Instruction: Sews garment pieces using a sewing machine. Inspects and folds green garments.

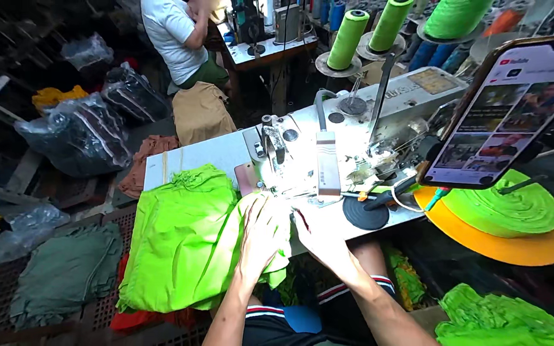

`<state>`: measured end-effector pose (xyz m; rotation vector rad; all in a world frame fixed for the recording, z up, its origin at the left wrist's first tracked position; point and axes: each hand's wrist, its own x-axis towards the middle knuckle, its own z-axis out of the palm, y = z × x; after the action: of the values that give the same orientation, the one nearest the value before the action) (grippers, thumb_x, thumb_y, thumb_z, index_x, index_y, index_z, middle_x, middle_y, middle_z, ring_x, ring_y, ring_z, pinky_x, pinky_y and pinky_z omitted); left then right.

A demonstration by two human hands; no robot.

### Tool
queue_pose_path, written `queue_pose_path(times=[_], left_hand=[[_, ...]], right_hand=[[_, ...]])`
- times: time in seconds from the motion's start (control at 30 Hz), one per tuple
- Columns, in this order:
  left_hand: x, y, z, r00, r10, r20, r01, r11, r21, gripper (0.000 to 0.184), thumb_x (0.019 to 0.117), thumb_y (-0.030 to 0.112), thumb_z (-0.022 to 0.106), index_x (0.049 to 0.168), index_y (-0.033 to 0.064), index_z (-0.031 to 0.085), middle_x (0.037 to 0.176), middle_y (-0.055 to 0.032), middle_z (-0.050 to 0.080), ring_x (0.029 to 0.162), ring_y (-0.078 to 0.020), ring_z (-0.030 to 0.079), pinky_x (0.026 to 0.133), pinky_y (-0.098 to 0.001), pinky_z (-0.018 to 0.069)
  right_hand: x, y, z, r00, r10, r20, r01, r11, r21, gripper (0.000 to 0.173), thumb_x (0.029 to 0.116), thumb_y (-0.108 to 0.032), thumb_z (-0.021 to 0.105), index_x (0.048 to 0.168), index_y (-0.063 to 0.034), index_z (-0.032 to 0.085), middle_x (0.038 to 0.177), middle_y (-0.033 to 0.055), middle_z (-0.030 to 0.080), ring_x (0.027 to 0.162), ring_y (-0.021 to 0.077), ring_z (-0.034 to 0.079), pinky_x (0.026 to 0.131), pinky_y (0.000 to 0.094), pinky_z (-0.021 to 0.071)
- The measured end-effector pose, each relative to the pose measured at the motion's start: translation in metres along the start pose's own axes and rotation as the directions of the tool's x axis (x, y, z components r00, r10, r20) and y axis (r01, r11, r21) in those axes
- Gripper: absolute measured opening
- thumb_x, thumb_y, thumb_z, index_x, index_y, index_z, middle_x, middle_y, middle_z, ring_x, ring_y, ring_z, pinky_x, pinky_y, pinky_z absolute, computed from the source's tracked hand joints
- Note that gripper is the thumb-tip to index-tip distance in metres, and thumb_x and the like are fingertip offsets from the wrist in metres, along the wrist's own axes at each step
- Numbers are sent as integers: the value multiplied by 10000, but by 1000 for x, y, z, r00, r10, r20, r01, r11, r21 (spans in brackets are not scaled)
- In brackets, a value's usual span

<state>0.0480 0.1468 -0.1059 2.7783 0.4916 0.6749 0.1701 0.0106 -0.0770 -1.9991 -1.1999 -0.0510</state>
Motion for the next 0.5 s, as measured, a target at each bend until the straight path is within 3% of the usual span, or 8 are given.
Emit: queue_pose_path(times=[0.07, 0.17, 0.4, 0.5], left_hand=[[0, 1, -1, 1000, 1, -8, -1, 1000, -1, 416, 1059, 431, 472, 1359, 227, 675, 1521, -8, 542, 1501, -239, 363, 1256, -497, 233], [1, 2, -1, 999, 28, -44, -27, 999, 21, 401, 1059, 380, 473, 1358, 209, 679, 1506, -7, 561, 1489, -234, 389, 1245, -486, 265], [2, 2, -1, 999, 18, -27, -18, 1000, 23, 391, 1066, 376, 466, 1350, 220, 684, 1493, 21, 573, 1492, -218, 383, 1248, -481, 257], [3, 3, -2, 999, 25, -31, -25, 1000, 6, 390, 1068, 372, 468, 1348, 211, 686, 1484, 12, 581, 1482, -228, 399, 1243, -495, 262]], right_hand=[[6, -8, 2, 999, -25, -23, 22, 992, -127, 308, 1048, -220, 495, 1220, -140, 738, 1016, 56, 759, 863, 211, 743, 702, 408, 611], [13, -14, 9, 1000, -6, -27, -1, 970, -241, 294, 1044, -261, 490, 1140, -133, 737, 889, 62, 735, 757, 247, 731, 597, 433, 586], [15, -10, 20, 1000, 13, -24, -19, 959, -282, 305, 1042, -273, 483, 1106, -102, 727, 840, 86, 716, 720, 277, 723, 570, 448, 574], [15, -11, 19, 999, 38, 19, -32, 964, -265, 297, 1046, -260, 485, 1123, -95, 719, 876, 96, 715, 766, 281, 724, 607, 456, 581]])
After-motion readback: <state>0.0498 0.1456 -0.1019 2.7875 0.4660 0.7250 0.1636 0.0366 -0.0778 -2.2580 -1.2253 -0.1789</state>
